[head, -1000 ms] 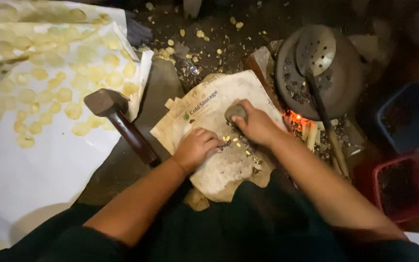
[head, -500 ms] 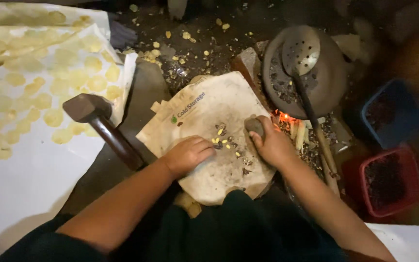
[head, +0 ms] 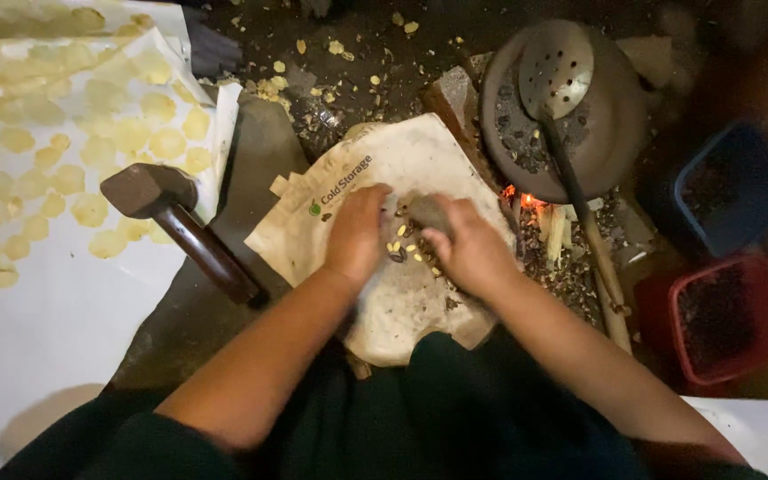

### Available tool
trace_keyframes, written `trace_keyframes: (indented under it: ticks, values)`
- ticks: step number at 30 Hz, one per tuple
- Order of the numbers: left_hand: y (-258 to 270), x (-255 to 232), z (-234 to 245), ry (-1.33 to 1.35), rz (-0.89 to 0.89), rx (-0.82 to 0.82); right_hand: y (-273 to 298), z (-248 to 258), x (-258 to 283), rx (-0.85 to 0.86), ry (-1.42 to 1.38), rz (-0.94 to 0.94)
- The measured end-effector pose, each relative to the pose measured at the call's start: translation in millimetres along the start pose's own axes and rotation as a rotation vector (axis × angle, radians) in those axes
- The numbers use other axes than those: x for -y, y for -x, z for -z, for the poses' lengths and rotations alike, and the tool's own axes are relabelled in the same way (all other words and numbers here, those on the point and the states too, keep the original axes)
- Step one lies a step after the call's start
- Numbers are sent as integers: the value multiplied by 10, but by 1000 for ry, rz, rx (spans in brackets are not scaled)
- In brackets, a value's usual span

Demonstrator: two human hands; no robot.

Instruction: Manually cracking nuts with a hammer and sorting the kernels from the shells

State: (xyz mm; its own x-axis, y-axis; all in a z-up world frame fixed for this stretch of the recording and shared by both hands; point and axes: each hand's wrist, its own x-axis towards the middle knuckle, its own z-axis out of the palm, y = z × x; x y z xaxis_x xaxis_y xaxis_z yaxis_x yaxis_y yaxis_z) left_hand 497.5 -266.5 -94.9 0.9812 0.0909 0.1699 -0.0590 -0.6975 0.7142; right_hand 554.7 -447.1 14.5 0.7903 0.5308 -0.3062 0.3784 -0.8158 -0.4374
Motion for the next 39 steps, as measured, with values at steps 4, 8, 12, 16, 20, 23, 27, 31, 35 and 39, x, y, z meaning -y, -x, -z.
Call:
trace_keyframes:
  ticks: [4, 8, 12, 16, 20, 23, 27, 31, 35, 39]
  values:
    - [124, 328, 68, 13, -134, 13, -10, 13, 4, 28, -5, 70]
    - [333, 262, 28, 9, -322, 65, -284, -58, -291, 76, -102, -60]
    - [381, 324, -126, -95, -416, 75, -447, -108, -412, 220, -52, -168]
    - [363, 452, -276, -156, -478, 16, -122, -81, -40, 161, 100, -108]
    - [221, 25, -198, -298, -431, -109, 87, 86, -116, 86, -18, -198]
    - [74, -257, -432, -218, -421, -109, 168, -13, -516, -50, -9, -341]
    - [-18, -386, -610, -310, -270, -124, 203, -84, -576, -21, 28, -209]
    - [70, -519, -63, -192, -159, 19, 280, -162, -315, -44, 12, -97]
    - [268, 29, -132, -192, -199, -131, 292, -104, -329, 66, 116, -34]
    - [375, 67, -107, -118, -194, -23, 257, -181, -485, 17, -176, -233]
